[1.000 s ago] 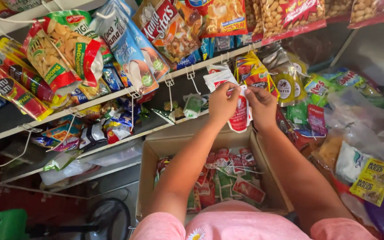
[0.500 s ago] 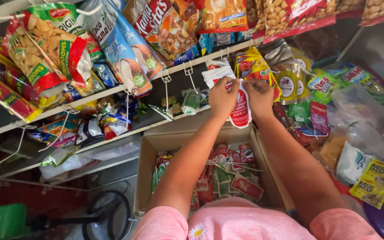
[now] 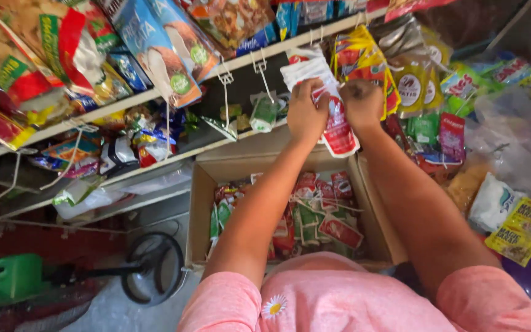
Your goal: The person sorts and hangs condiment packets, including soy sauce and hot sauce, from a cardboard box onto display hooks and wire shelves.
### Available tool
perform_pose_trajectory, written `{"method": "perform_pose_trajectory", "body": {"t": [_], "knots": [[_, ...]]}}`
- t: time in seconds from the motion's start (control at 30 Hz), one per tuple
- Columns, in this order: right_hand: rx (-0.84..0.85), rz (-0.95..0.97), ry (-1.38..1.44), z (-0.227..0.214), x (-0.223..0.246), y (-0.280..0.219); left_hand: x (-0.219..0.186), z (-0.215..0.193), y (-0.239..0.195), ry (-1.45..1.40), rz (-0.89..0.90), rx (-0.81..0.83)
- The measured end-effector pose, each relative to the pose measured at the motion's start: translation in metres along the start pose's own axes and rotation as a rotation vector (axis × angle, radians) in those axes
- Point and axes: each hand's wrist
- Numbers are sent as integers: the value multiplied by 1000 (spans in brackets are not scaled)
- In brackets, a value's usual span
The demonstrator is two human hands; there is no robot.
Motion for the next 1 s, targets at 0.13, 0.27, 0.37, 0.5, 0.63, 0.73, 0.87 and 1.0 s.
{"method": "perform_pose_trajectory", "body": {"t": [0.13, 0.27, 0.37, 0.5, 0.63, 0.73, 0.87, 1.0], "knots": [[4, -22, -106, 9, -11, 3, -4, -6, -5, 114, -144, 76], [-42, -78, -115, 12, -14, 1, 6, -10, -13, 243, 53, -38], [-67, -96, -51, 9, -11, -7, 11, -14, -22, 271, 20, -6], [-112, -160, 130, -1, 8, -31, 18, -26, -41, 253, 49, -51], [-145, -168, 150, -19, 40, -84, 17, -49, -67, 224, 72, -11], [-149, -198, -46, -20, 61, -139, 28, -65, -101, 196, 58, 24], [65, -152, -149, 1, 65, -209, 65, -76, -160, 188, 0, 145], [278, 272, -61, 27, 20, -270, 130, -74, -231, 224, -101, 287]]}}
Point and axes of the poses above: each hand's wrist, its own y-axis towards the middle knuckle, its own z-axis out of the palm, x = y × z, and after that the axes turned 2 degrees about -z, right-handed
